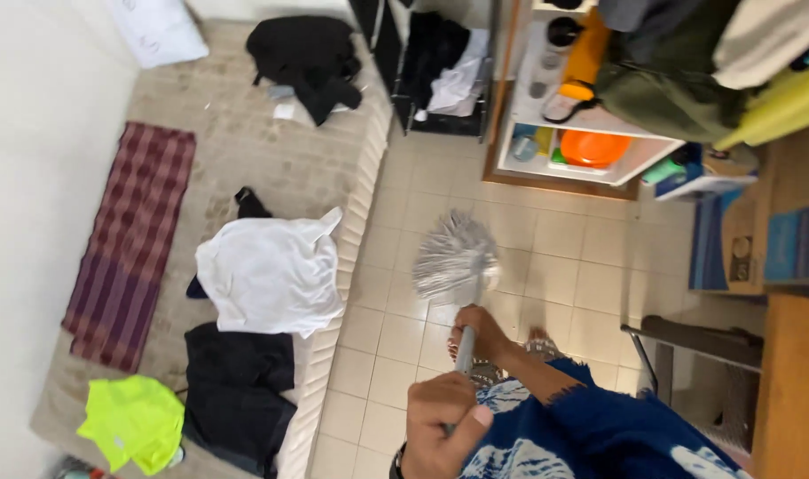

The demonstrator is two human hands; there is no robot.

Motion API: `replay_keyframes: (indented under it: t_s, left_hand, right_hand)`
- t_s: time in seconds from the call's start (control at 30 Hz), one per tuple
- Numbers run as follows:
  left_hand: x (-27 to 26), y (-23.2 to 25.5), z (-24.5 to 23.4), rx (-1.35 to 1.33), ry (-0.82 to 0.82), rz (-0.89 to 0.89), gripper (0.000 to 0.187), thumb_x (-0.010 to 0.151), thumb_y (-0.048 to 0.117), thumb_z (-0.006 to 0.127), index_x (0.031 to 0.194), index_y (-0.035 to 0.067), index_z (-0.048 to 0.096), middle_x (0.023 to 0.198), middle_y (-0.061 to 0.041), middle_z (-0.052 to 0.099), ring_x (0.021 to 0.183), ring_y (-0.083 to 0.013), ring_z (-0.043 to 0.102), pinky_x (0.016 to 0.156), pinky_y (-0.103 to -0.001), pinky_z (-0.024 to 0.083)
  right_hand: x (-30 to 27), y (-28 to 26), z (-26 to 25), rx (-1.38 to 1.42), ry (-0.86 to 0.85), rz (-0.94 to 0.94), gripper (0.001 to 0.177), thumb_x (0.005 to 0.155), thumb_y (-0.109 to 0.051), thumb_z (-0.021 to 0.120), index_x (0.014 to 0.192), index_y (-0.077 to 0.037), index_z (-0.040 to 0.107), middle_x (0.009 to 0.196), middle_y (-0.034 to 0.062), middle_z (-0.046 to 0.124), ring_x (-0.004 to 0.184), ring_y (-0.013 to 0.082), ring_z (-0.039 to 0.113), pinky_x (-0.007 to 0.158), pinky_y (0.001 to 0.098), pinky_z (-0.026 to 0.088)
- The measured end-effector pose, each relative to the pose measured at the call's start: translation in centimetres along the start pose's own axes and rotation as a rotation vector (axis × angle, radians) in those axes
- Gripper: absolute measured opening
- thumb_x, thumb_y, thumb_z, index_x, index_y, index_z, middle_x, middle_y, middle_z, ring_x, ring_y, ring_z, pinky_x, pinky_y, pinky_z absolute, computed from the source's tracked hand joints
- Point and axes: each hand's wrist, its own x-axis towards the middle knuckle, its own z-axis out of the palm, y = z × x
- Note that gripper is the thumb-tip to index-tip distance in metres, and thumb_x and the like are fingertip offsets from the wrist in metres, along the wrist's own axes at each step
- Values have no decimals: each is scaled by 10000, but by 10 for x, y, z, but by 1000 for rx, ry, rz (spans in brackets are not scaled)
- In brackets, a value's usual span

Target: The person mops the tiled floor of a cluttered room using a white string mop. They move the mop back and forth across the floor, navigating around furniture and scattered items.

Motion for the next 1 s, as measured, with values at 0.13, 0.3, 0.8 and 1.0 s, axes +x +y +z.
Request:
replay_keyframes:
  t_s: [0.13,0.3,0.8,1.0]
  left_hand:
    - [-8,-18,11,-90,-80,-27,553,990,149,618,472,88,434,443,-24,428,447,-178,311,589,-360,374]
    - [-37,-13,40,27,133,41,530,985,185,582,487,85,430,460,-23,441,445,-174,380,505,-383,332]
    - [-114,-13,223,160,-187,110,515,964,75,680,544,60,382,488,-23,370,441,-176,297,594,-359,417]
    - [-101,-67,238,237,-386,-41,575,1025,356,618,603,166,276,578,57,293,600,-112,349,906,-328,396]
  right_hand:
    - [-41,28,-24,-158,105,7,407,742,19,582,514,-155,293,466,-13,342,474,119,315,527,328,311]
    - [-64,52,-12,-310,227,-230,478,590,-386,798,437,-200,385,508,-23,405,509,208,432,581,392,330]
    - [-164,39,-114,-62,68,-136,404,808,-231,822,526,-169,540,440,-61,459,429,97,483,819,330,602]
    - [-220,96,-206,-176,231,195,258,757,-135,670,529,-178,559,577,-21,564,607,157,558,678,322,490]
